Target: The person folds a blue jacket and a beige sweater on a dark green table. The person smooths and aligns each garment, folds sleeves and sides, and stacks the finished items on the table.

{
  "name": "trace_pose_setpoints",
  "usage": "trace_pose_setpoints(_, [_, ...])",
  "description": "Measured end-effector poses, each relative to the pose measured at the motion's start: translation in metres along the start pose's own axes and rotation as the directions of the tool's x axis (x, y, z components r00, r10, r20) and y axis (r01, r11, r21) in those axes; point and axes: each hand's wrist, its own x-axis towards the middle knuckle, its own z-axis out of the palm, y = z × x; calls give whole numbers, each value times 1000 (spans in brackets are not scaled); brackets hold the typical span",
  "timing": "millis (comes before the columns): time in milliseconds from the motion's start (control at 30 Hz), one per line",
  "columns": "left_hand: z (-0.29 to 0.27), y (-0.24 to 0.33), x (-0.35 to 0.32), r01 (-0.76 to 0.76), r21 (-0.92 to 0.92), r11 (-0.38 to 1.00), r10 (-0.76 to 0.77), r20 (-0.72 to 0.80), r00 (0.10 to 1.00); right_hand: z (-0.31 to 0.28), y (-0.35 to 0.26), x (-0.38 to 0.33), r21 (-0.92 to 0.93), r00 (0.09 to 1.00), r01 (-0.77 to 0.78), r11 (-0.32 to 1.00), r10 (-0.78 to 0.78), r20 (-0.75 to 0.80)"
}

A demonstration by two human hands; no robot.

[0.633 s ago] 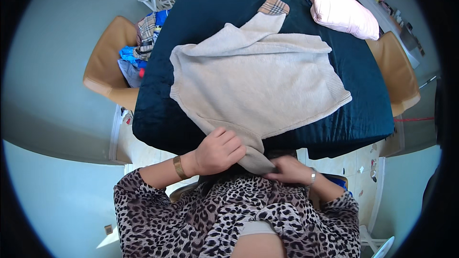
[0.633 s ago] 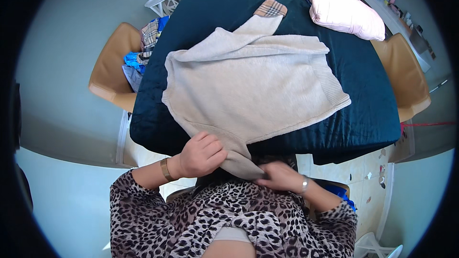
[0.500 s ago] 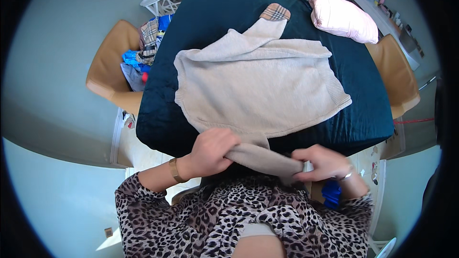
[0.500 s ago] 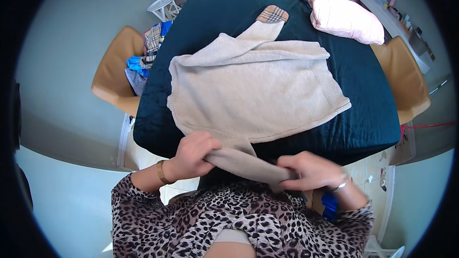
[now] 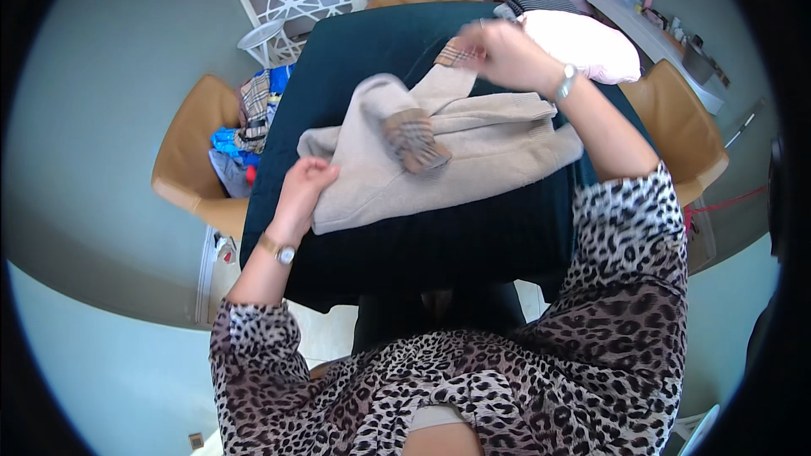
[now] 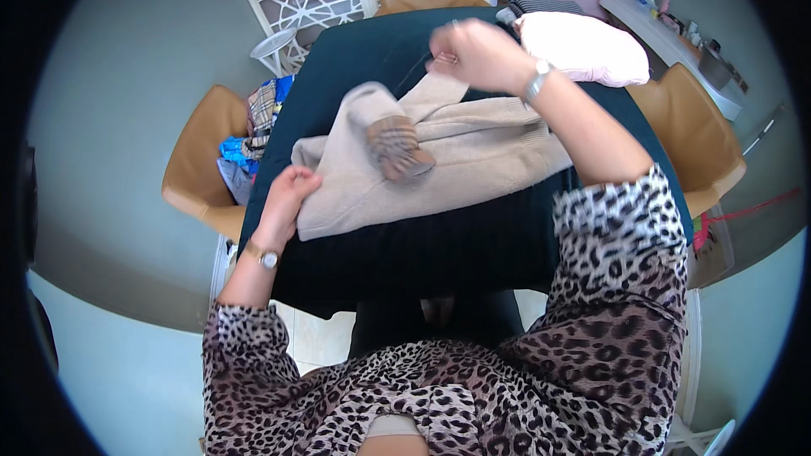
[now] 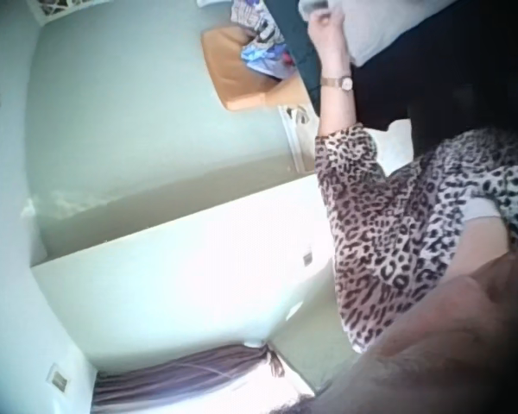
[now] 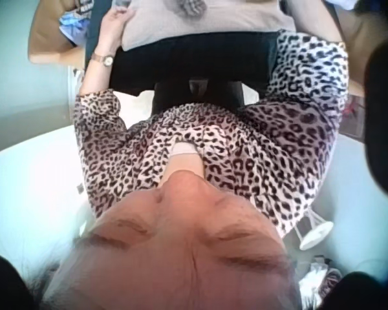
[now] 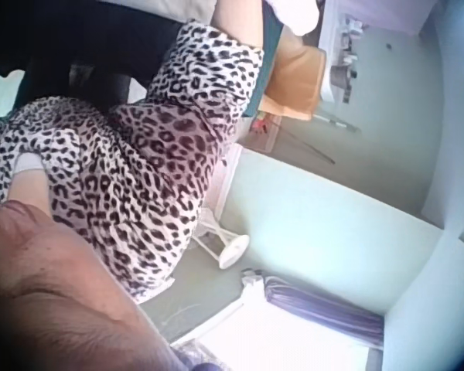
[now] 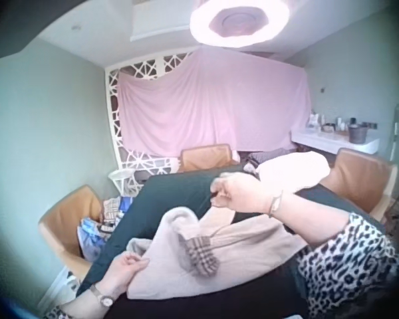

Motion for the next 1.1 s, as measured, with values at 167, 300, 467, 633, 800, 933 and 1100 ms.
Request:
trace_pose_setpoints(167, [11,13,-56,76,-89,993,-68,90,994,7,35,-143,111,904,-191,975,131,407])
trace_pose_setpoints(300, [12,12,-64,63,-138,988,-50,96,994,2,65,-202,189,756,-575,796,429,494])
trace_pose_setpoints(467, [20,15,-60,-31,-209,977,38,32,999,6,78,-222,546,721,-693,472,489,492])
trace_pose_setpoints(633, [-5,-1,-78,-164,142,976,161,36,986,5,65,-206,409,528,-848,338,608,593])
trace_pose_setpoints(800, [-19,-11,-78,-268,632,727,393,-64,917,5,61,-192,238,448,-893,383,694,564])
trace_pose_setpoints(933, [-13,7,-78,-26,288,957,84,-191,978,18,45,-183,172,466,-879,445,722,512])
trace_pose_setpoints(1100, [-28,5,-51,126,176,976,-85,-225,971,39,61,-183,438,507,-842,314,739,444])
